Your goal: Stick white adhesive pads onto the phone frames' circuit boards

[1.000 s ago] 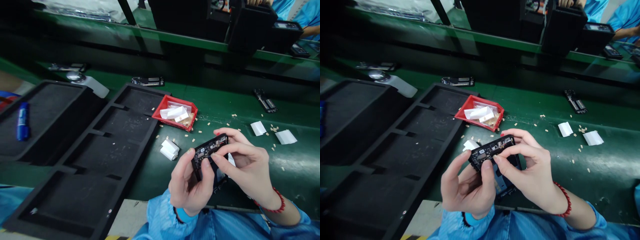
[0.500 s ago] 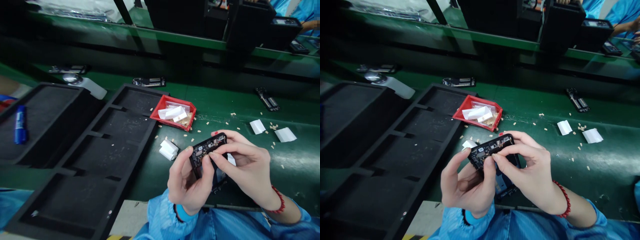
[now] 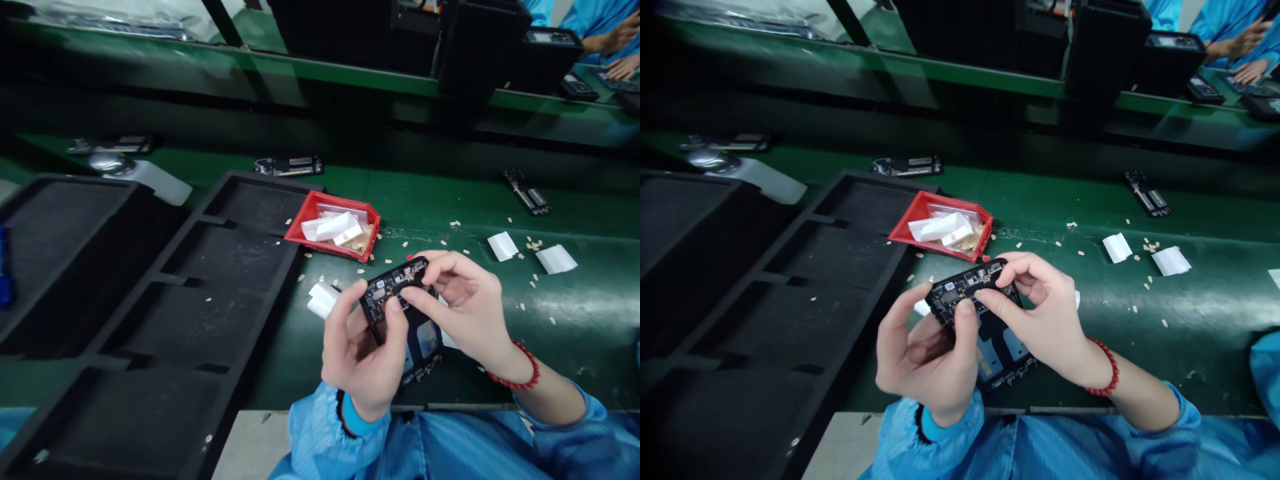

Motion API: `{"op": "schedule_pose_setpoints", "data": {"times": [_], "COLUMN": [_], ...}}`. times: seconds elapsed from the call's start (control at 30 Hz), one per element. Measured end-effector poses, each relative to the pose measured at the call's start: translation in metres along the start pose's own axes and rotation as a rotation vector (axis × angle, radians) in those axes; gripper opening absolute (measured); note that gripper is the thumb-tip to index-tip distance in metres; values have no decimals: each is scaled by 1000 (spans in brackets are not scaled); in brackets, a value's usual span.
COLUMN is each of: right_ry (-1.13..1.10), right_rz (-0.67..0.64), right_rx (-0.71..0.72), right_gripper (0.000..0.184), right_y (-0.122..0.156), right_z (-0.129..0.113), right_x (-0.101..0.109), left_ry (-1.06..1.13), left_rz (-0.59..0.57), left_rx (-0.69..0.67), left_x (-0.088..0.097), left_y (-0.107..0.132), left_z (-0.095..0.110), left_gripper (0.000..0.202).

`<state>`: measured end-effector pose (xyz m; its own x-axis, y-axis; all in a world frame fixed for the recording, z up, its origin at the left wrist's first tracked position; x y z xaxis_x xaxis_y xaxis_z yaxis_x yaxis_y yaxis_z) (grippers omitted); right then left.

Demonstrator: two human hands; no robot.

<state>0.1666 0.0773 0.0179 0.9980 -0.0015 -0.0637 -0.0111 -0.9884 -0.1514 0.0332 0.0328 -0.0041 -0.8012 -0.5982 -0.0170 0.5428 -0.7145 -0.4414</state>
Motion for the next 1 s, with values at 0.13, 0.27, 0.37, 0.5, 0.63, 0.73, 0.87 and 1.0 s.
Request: {"op": "schedule_pose_setpoints", "data": {"times": [0.13,0.27,0.37,0.5,0.63,0.73,0.87,1.0], "right_ry": [-111,193,564,636,578,326,-83,-171], "right_rz": [-45,-28,-22,-117,-150,-235,-321,-324], "right_rx": [-58,71,93,55,145,166,20,-184], "right_gripper": [25,12,31,23,10,10,21,33], "right_y": [-18,-22,-4,24,32,29,15,9], "right_z": [14,27,51,76,53,30,32,61], "right_x": [10,57,98,114,101,96,97,87], "left_ry": [310,292,35,-200,-141,-104,-75,-43], "left_rz": [-377,-423,-394,-437,-567,-644,-673,-752], "left_rx": [284,467,451,381,449,468,449,409], "left_x": [-17,-12,1,3,-12,-21,-27,-38], "left_y": [4,3,-7,-14,-5,-2,-10,-11], "left_z": [-30,-50,-54,-56,-61,-59,-53,-49], "left_gripper": [60,75,42,16,21,23,23,29]}}
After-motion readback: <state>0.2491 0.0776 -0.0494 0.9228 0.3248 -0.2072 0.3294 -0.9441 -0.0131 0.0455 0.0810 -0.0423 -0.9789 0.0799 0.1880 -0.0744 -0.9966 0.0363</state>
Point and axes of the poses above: each hand's wrist, its own y-axis away from the middle knuckle, its own x-axis out of the back of the hand, z = x × y, the point moved 5 cm from there along -y, towards the middle knuckle, and after that the axes turned 1 degree about -y, right-handed, at the moved point
